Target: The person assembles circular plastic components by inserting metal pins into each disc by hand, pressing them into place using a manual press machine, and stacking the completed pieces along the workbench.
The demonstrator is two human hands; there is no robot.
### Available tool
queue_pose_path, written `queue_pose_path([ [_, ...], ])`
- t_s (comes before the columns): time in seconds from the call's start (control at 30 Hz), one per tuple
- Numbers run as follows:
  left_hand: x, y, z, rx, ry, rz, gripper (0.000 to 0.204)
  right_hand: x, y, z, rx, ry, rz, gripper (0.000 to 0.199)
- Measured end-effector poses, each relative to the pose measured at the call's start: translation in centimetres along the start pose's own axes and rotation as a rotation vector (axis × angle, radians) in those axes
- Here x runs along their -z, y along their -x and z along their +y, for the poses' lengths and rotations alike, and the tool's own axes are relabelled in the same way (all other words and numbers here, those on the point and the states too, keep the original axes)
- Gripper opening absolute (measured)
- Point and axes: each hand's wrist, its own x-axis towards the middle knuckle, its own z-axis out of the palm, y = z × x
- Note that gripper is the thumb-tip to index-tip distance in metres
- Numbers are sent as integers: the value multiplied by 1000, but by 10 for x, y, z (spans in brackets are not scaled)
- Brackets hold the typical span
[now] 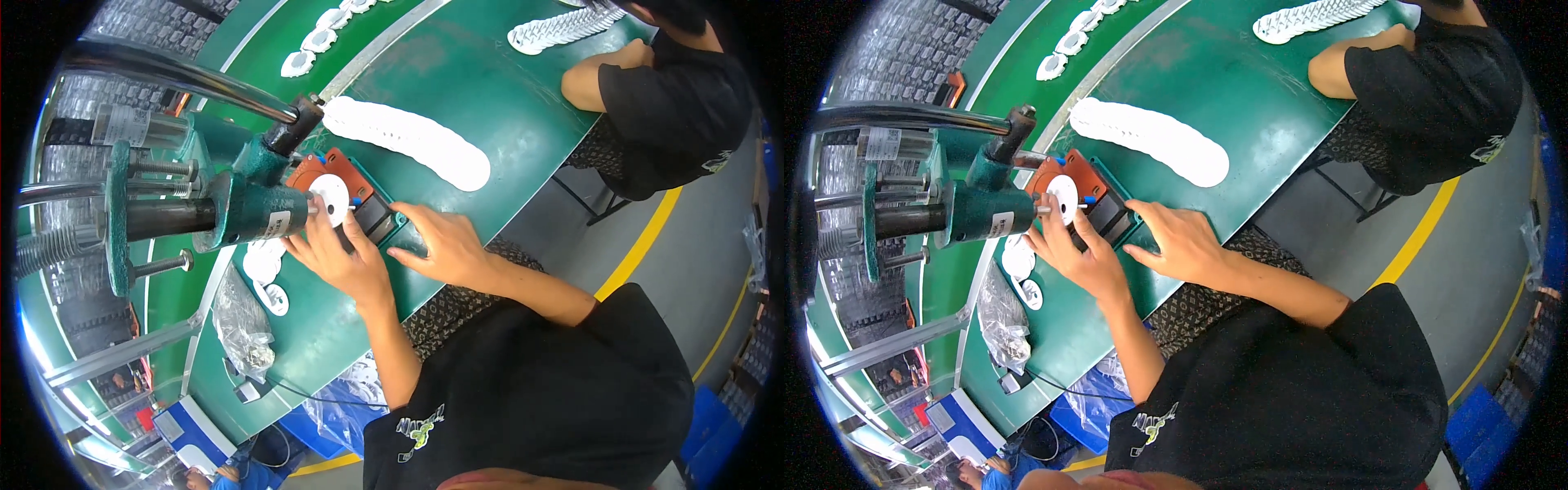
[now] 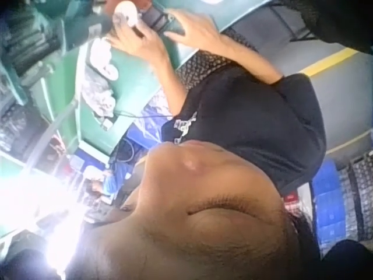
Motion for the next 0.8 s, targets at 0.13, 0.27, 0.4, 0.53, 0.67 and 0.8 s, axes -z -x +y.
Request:
queue_pose_path([
  [0.13, 9, 1, -3, 42, -57, -6, 31, 1, 1, 1, 24, 13, -3, 62],
  [0.27, 13, 0, -5, 60, -40, 18, 30, 0, 0, 0, -28, 35, -44, 63],
  [0.4, 10, -3, -7, 134, 28, -7, 27, -1, 0, -1, -21, 19, -18, 62],
  [0.53, 10, -2, 2, 113, 137, -2, 26, 0, 1, -1, 7, 14, -8, 62],
  [0.67, 5, -4, 7, 67, 54, -21, 34, 0, 3, 0, 7, 23, -15, 61],
  [0.8, 1, -11, 0, 88, 54, -125, 45, 1, 4, 1, 8, 46, -35, 63],
])
